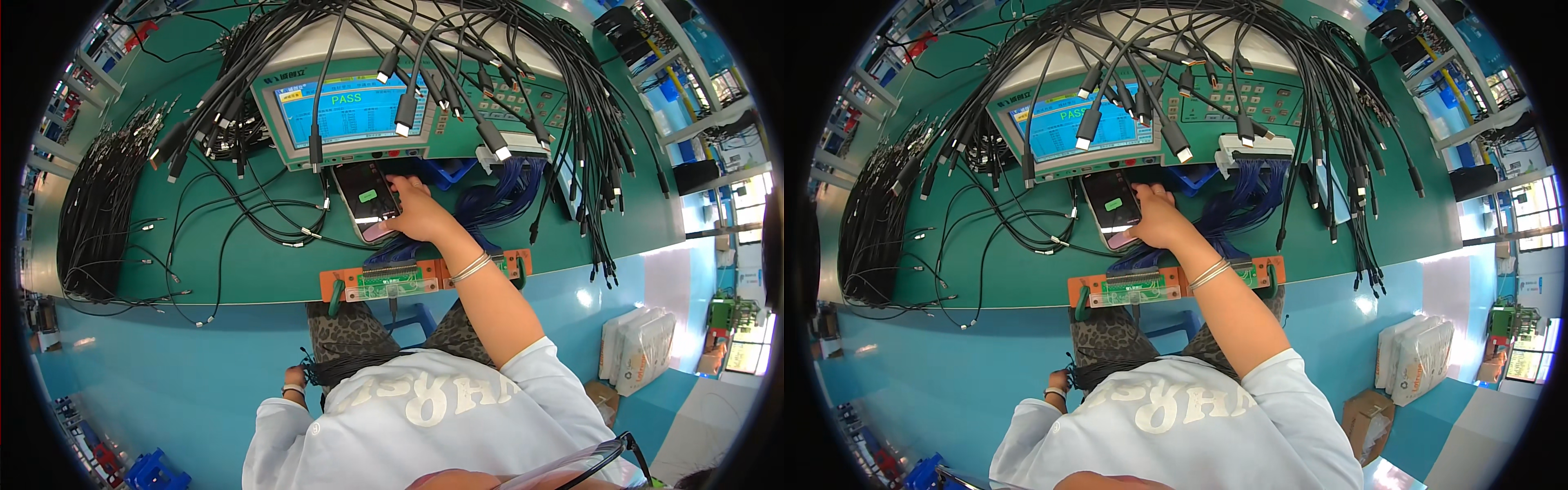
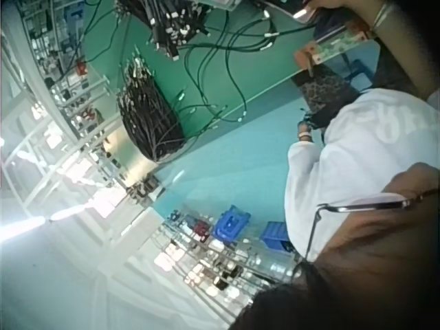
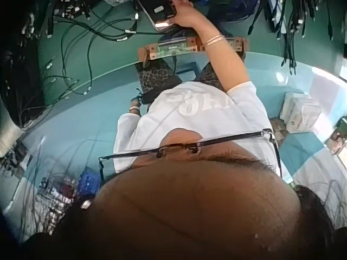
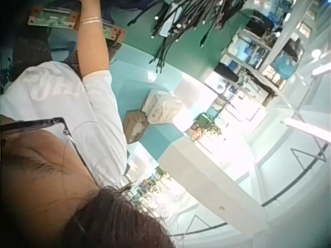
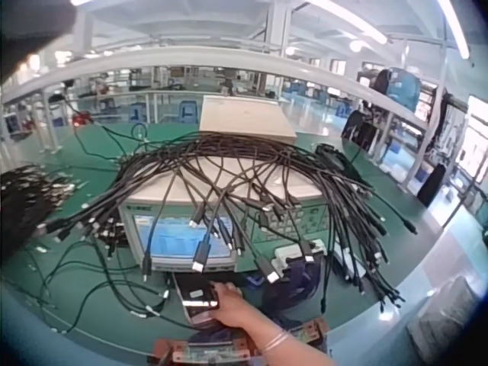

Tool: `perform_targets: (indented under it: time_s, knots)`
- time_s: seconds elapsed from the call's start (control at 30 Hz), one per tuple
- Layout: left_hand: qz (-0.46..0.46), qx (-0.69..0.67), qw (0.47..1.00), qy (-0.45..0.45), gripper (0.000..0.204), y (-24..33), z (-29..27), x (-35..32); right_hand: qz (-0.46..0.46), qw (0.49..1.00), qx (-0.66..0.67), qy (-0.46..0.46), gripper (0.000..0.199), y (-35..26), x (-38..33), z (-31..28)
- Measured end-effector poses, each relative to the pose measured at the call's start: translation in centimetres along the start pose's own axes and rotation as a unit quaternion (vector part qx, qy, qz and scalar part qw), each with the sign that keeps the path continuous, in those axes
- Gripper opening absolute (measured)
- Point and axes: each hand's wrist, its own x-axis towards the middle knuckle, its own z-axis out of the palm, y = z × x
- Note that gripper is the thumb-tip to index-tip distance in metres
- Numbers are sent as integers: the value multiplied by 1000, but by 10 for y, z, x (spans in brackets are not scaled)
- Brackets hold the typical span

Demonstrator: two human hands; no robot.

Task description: The person tests wiring harnesses on a specialized electronic testing board by hand.

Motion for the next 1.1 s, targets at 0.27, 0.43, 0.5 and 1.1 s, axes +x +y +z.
perform_targets:
  time_s: [0.27,0.43,0.5,1.1]
  knots:
    - [-27,-162,978,131,21,71,-9,-20,4,1000,4,4,84,9,1,4]
    - [-148,-305,917,210,30,107,-40,-56,-2,1000,-4,7,84,11,1,0]
    - [-170,-329,906,205,28,87,-40,-61,-2,1000,9,1,84,9,3,3]
    - [-196,-248,948,47,19,39,-18,-40,-8,1000,15,1,80,12,1,2]
